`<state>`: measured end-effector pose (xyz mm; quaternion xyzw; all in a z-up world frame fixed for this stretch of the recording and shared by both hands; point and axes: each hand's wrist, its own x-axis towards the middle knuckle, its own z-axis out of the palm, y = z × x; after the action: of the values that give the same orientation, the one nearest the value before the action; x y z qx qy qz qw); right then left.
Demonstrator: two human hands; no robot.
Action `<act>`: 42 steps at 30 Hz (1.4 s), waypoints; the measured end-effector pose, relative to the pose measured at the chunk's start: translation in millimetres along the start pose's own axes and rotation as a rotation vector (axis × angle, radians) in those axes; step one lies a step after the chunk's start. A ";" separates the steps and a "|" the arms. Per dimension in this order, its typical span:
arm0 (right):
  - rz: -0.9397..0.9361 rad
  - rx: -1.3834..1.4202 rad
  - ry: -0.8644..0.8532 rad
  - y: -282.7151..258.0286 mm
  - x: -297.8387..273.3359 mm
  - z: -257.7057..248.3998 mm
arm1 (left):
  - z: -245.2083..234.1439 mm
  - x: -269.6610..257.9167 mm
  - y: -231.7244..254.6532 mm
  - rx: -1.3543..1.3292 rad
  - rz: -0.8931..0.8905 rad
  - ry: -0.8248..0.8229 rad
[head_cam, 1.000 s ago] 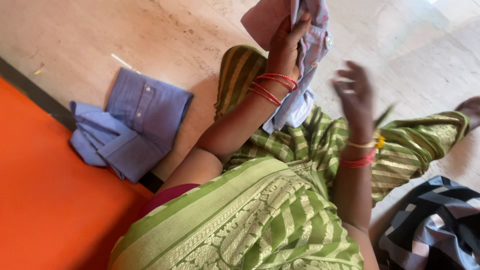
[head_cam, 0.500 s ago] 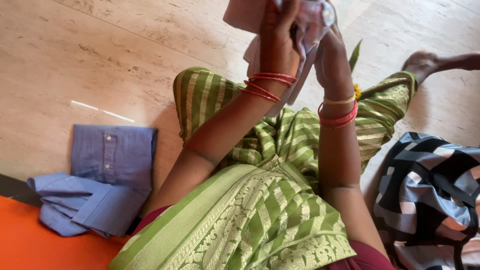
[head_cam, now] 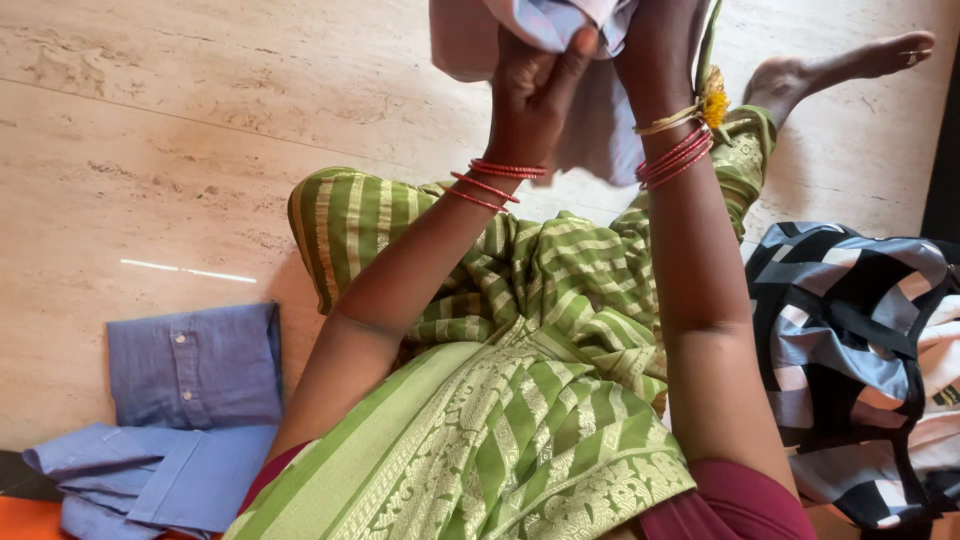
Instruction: The person folds shirts by hand while sitting on the floor, handling them one at a time and smoothing them out.
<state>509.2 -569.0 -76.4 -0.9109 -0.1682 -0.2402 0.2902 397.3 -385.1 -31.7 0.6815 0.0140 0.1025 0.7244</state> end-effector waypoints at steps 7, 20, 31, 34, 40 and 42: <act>0.232 -0.375 0.203 54.0 -39.6 9.8 | -12.9 -36.8 -38.2 0.392 0.782 -0.261; 0.601 -0.313 -0.719 -2.3 -227.2 -20.8 | -58.4 -93.6 -217.6 1.244 -0.302 -0.905; 0.349 -0.410 -0.429 -70.9 -189.2 -209.2 | -78.8 -63.5 -111.2 1.009 -0.095 -0.795; 0.184 -0.378 -0.433 -63.8 -164.3 -187.4 | -109.8 -28.1 -54.9 1.206 0.014 -0.694; 0.349 -0.655 -1.002 -18.7 -197.2 -39.3 | -161.3 8.9 4.5 1.503 -0.400 -0.595; 0.361 -0.711 -1.172 6.3 -253.1 -7.9 | -177.9 2.9 9.9 1.512 -0.337 -0.599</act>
<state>299.7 -621.0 -209.0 -0.9435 -0.0546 0.3008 -0.1277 370.4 -209.0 -34.2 0.9718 -0.0124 -0.2304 0.0495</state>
